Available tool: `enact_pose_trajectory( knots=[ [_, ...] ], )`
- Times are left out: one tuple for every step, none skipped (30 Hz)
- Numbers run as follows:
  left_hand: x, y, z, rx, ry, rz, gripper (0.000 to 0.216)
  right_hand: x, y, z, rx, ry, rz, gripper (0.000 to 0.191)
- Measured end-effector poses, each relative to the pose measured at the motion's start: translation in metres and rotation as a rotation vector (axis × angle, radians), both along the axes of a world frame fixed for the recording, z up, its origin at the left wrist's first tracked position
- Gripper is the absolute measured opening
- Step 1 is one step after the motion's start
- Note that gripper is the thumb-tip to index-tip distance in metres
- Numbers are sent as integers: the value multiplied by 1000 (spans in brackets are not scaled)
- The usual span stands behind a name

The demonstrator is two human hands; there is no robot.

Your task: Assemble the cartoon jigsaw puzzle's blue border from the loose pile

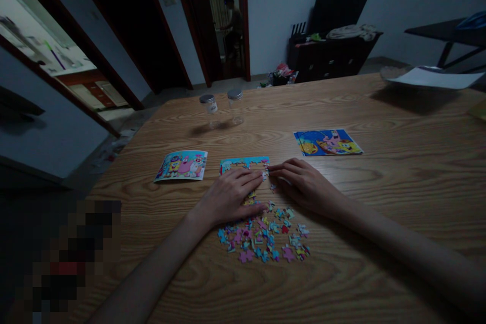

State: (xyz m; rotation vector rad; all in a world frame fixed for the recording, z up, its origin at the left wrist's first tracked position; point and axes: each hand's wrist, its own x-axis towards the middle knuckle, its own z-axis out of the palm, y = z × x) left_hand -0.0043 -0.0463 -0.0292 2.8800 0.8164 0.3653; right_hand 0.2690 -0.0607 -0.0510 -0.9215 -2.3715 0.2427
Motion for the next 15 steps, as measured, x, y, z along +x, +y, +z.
enact_pose_trajectory(
  knots=[
    [0,0,0,3,-2,-5,66,0,0,0,0,-2,2,33],
    [-1,0,0,5,-6,-10,66,0,0,0,2,-2,5,32],
    [-1,0,1,6,-10,-14,64,0,0,0,5,-2,7,31],
    [-1,0,1,5,-13,-17,62,0,0,1,6,-3,6,30],
    [-1,0,1,3,-15,-16,60,-1,-1,1,7,-4,4,29],
    [-1,-1,1,1,-15,-13,58,-1,-1,2,6,-4,1,29],
    [-1,-1,1,1,-13,-11,57,-1,-1,2,4,-4,-1,29],
    [-1,-1,2,4,-9,-7,57,-1,-1,2,1,-4,-3,29],
    [0,-1,2,8,-6,-5,58,-1,-1,2,-1,-3,-4,30],
    [0,-1,1,12,-4,-8,59,-1,-1,3,-1,-3,-4,30],
    [0,-1,1,14,-3,-13,59,-1,-1,3,1,-3,-5,31],
    [-1,-1,1,15,-3,-17,59,-1,-1,3,3,-2,-5,32],
    [-1,-1,1,17,-5,-19,59,-1,-1,3,5,-1,-6,32],
    [-1,-1,0,20,-7,-20,59,-1,-1,3,6,0,-6,31],
    [-1,0,0,24,-8,-21,59,-1,-1,3,4,0,-6,31]
  ],
)
